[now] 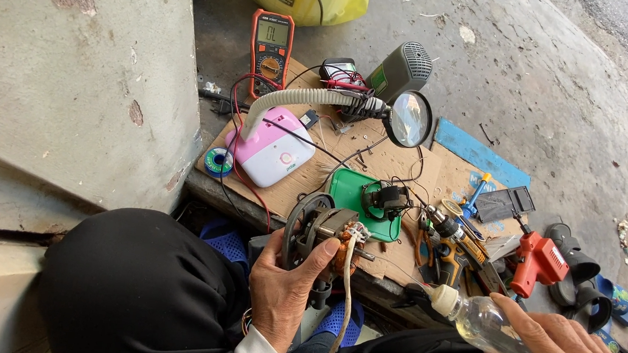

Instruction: Lubricating the internal components of an electric motor using an oil bottle and testing the rotation.

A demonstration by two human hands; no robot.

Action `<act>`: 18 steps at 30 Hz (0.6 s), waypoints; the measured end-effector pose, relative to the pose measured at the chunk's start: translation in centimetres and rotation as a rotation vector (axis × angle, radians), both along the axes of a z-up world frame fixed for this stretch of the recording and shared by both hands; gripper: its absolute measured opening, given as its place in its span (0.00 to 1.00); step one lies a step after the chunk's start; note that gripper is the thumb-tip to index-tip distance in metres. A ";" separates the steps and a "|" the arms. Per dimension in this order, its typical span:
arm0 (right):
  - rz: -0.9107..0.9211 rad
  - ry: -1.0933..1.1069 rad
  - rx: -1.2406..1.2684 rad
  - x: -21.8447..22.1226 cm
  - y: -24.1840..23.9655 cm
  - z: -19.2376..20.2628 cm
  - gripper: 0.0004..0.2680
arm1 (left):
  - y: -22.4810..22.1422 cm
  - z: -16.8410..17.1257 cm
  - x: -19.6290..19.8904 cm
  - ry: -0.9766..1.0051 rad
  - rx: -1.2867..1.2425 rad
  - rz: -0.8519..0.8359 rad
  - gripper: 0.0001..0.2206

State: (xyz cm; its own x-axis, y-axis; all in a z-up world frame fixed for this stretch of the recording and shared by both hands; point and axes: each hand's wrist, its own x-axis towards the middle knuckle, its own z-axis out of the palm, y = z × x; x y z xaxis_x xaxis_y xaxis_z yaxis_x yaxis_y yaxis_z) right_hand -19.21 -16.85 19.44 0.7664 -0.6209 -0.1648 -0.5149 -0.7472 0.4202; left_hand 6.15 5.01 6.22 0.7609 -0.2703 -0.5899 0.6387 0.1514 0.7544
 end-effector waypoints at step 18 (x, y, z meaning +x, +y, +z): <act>0.018 -0.065 -0.038 1.0 1.4 -0.3 0.34 | 0.1 -0.2 0.0 0.001 -0.008 -0.009 0.19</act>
State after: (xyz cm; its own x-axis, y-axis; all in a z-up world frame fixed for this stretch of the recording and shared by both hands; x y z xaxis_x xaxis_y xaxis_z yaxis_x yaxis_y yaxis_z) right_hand -18.21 -15.41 19.19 0.7858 -0.6117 -0.0909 -0.5285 -0.7406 0.4150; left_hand 6.20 5.13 6.02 0.7581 -0.2817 -0.5881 0.6405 0.1521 0.7528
